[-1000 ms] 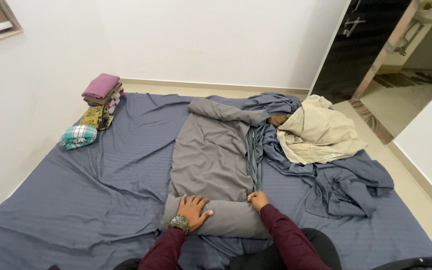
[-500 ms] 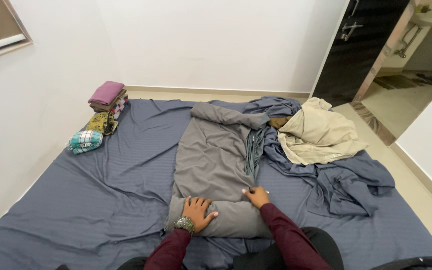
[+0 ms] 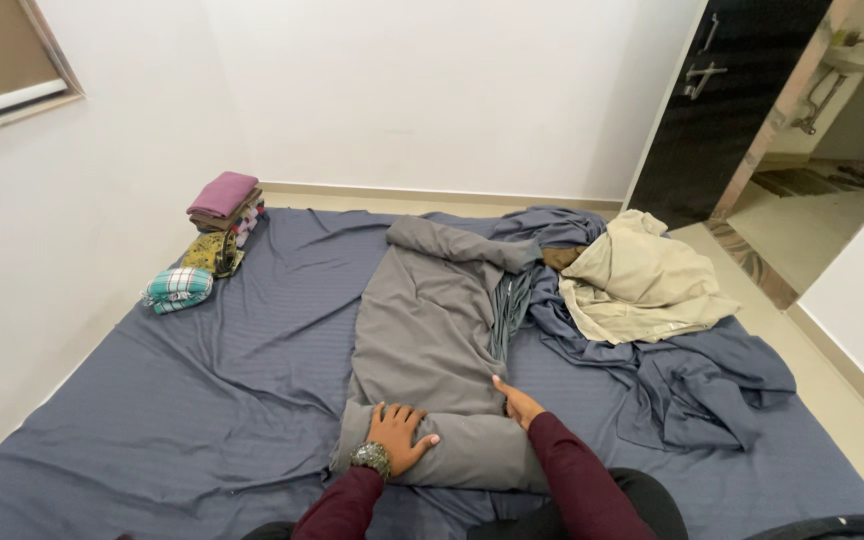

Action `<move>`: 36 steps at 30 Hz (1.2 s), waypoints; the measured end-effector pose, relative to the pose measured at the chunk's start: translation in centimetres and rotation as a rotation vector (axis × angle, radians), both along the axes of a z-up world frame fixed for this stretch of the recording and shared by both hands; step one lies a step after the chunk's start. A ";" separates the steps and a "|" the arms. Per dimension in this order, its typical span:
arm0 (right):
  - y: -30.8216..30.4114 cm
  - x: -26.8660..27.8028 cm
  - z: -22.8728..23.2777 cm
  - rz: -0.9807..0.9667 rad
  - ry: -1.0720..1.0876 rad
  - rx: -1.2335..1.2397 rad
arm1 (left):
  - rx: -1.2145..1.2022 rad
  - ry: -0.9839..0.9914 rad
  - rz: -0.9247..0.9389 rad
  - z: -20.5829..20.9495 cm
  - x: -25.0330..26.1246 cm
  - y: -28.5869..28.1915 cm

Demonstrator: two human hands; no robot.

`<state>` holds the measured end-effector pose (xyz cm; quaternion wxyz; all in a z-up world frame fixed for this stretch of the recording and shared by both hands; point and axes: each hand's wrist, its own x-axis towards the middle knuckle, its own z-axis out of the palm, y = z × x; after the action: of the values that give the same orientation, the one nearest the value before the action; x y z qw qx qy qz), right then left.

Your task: The person folds a grey duvet on a bed by rolling it tightly from one end and tucking the excess fabric into the cover to form a compact bundle.

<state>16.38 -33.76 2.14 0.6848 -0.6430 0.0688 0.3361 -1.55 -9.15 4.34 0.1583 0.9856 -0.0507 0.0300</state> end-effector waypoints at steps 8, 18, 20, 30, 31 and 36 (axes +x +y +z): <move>2.0 -0.1 2.9 -0.119 0.093 0.490 | 0.005 0.011 0.000 -0.9 -0.2 0.0; 0.7 2.7 0.7 -0.253 -0.242 -0.088 | -0.037 0.030 -0.005 -0.7 0.3 0.6; 0.5 3.0 1.2 -0.400 -0.239 0.029 | -0.053 0.050 -0.004 -1.0 0.1 0.4; -1.1 10.1 -0.7 -0.454 -0.452 0.536 | -0.049 0.018 0.007 -1.2 0.2 0.5; -1.8 10.3 -0.9 -0.294 -0.641 -0.012 | -0.048 0.017 0.009 -1.3 0.1 0.4; -1.6 8.2 0.9 -0.302 -0.943 -0.704 | -0.047 -0.013 0.015 -1.0 0.9 0.6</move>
<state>24.59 -35.34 3.09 0.4279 -0.8935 -0.0444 -0.1288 -0.64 -8.59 3.32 0.1809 0.9818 -0.0435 0.0386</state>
